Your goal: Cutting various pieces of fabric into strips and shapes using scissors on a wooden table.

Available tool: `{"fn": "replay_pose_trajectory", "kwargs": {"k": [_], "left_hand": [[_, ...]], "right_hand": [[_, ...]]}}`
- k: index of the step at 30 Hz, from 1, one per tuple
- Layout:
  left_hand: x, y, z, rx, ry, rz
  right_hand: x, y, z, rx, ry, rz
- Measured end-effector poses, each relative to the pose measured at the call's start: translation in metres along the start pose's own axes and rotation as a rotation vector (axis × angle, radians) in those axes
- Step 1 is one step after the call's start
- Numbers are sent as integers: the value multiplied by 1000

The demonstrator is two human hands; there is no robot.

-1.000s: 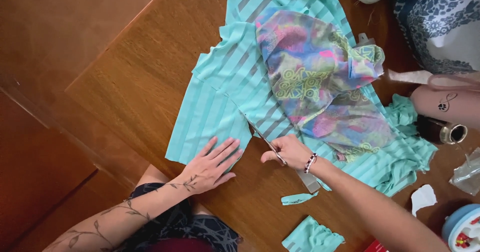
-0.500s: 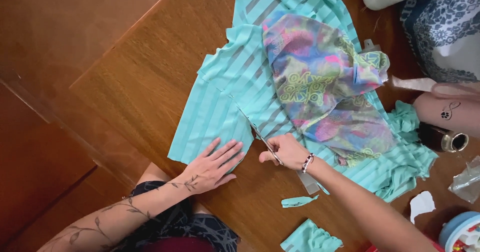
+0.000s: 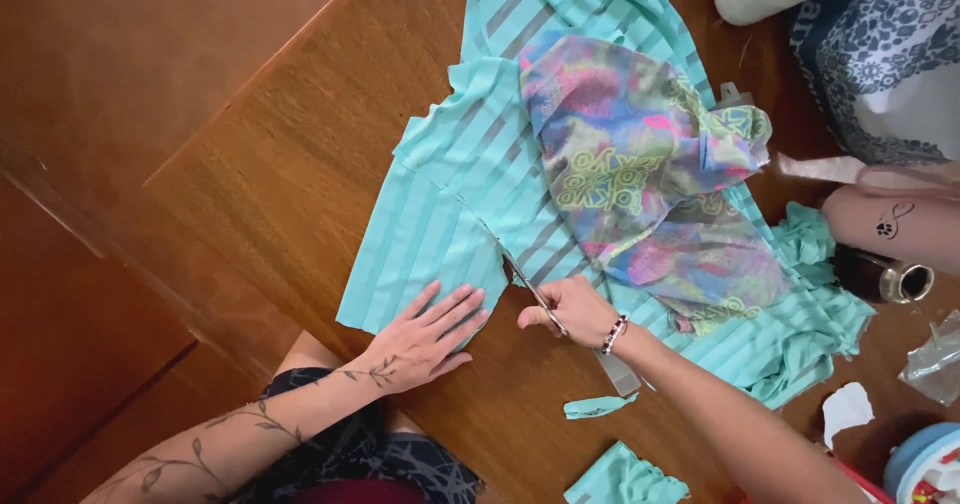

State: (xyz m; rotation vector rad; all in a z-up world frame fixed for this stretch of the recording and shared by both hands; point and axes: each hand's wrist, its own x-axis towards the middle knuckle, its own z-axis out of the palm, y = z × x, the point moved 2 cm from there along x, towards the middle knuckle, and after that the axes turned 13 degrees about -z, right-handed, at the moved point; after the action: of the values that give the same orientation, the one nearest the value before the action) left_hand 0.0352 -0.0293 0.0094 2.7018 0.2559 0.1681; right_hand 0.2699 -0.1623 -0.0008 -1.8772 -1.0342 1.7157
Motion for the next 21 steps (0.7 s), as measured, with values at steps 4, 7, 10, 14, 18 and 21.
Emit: {"fn": "replay_pose_trajectory", "kwargs": {"k": [4,7,10,14,18,21], "left_hand": [[-2,1,2,12,5,-1],[-1,0,2,46,30,11],[-1,2,0,27,39,20],[-1,2,-4,43,6,36],[-1,1,-4,44,-34,49],[-2,2,-4,49,-31,52]], "right_hand": [[-1,-2,-1,16,21,9],[3,4,-1,-31,17,-33],[6,12,0,-31,14,-21],[-1,-9,-4,-38,19,-3],[-2,-21,-8,-63,-17,46],[1,-32,-12,50,-27,57]]}}
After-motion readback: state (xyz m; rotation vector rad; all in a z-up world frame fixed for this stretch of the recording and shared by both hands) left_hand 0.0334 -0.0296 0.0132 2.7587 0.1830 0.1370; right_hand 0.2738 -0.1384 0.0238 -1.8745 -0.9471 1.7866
